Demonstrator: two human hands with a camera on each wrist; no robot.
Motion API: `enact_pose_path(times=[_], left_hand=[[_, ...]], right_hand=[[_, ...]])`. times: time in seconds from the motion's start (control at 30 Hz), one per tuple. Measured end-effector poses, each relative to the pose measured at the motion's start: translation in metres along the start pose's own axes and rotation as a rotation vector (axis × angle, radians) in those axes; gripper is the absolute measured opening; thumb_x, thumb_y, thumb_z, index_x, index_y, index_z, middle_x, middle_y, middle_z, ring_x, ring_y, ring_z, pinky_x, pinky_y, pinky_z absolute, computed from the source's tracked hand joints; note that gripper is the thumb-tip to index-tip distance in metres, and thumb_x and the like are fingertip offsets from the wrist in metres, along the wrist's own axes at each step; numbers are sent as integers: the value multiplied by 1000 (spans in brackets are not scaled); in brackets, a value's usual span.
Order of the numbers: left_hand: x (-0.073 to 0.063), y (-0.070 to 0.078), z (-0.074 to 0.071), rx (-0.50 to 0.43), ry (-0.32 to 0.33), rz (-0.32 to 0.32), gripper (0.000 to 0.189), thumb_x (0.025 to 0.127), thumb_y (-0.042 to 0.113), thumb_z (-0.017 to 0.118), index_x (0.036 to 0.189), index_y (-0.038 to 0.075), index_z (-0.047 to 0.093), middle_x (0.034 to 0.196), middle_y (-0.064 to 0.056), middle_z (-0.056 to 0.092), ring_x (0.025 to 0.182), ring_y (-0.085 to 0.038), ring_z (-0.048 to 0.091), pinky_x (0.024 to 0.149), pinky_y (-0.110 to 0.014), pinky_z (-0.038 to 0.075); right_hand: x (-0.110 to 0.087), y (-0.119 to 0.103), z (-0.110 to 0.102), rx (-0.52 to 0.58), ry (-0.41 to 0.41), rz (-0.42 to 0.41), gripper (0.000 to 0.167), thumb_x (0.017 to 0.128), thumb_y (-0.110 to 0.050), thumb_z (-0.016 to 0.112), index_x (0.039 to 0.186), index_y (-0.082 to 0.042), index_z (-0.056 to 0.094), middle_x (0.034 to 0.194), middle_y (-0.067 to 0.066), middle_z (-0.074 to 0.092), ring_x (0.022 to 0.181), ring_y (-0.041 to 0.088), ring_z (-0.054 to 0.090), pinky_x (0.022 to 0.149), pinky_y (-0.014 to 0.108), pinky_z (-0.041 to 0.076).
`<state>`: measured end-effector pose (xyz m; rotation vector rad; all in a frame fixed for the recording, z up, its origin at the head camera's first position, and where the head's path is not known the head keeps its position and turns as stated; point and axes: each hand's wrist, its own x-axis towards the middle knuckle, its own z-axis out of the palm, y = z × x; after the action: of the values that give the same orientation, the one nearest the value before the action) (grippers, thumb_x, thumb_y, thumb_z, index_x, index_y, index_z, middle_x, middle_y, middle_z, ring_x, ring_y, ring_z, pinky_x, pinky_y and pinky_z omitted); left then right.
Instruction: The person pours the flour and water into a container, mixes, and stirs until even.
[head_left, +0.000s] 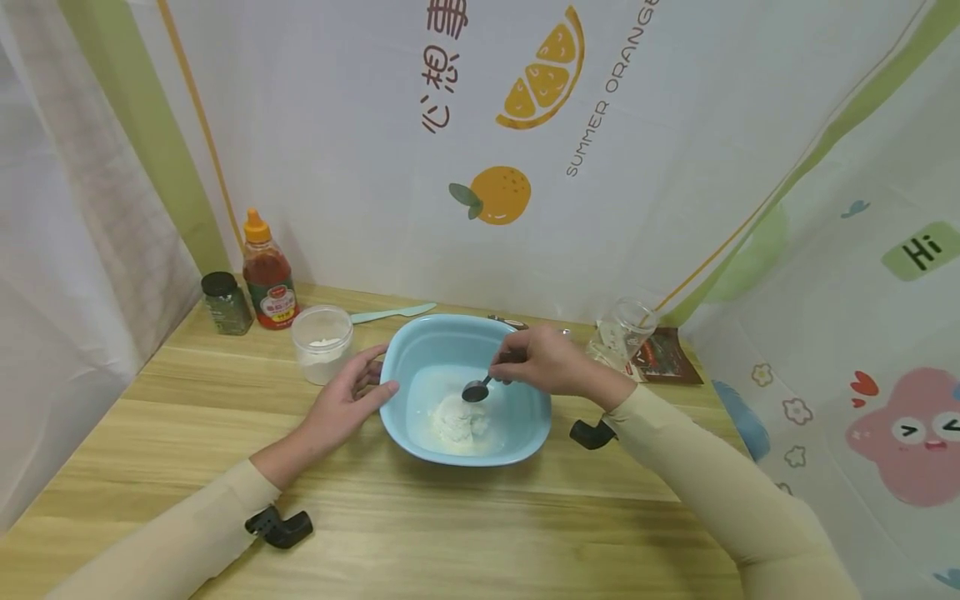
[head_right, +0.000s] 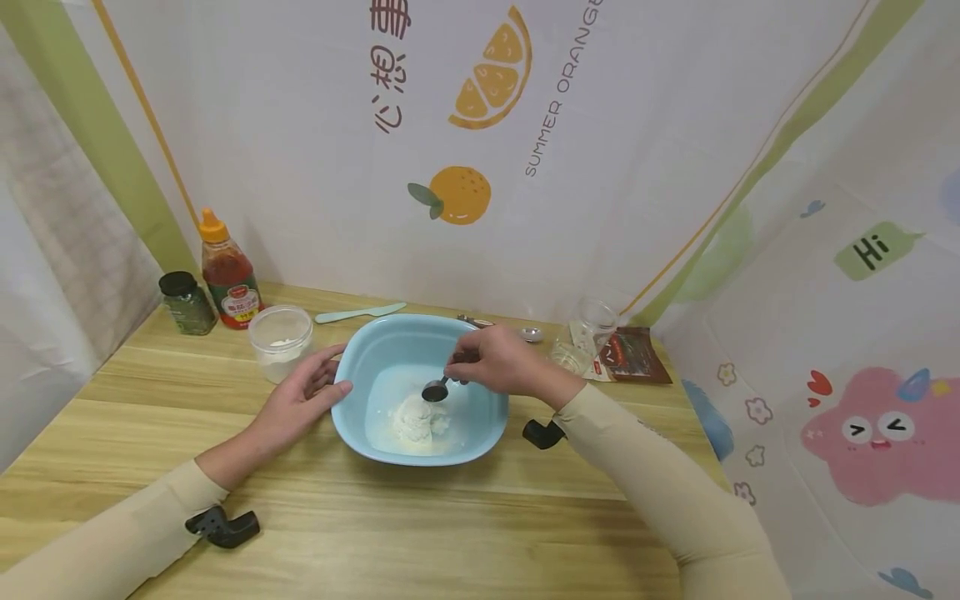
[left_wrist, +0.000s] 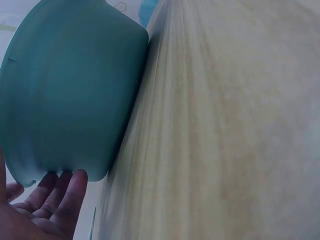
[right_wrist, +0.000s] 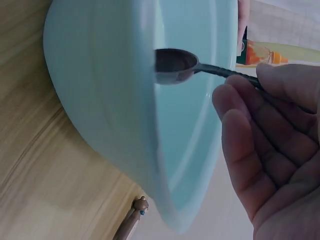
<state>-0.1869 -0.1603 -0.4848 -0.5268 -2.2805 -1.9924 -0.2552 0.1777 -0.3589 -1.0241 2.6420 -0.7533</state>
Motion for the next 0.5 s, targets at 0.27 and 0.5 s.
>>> enact_pose_path(times=[0.27,0.5], left_hand=[[1,-1,0,5,-1,1,60,112,12,67,167,1,43,139,-28,69,126,-42,67,94,-25,62],[1,0,0,9,-1,-4,61,112,12,67,167,1,43,138,-28,69,125,-41,68,94,-25,62]], right_hand=[[-2,4,3,42,-66,-79,6,103,-18,84,97,-19,83,86,-13,79,80,6,73,69,28,61],[3,-1,7,10,-141,-151,5,102,-19,85,97,-19,85,88,-15,79,81,1,74,72,27,64]])
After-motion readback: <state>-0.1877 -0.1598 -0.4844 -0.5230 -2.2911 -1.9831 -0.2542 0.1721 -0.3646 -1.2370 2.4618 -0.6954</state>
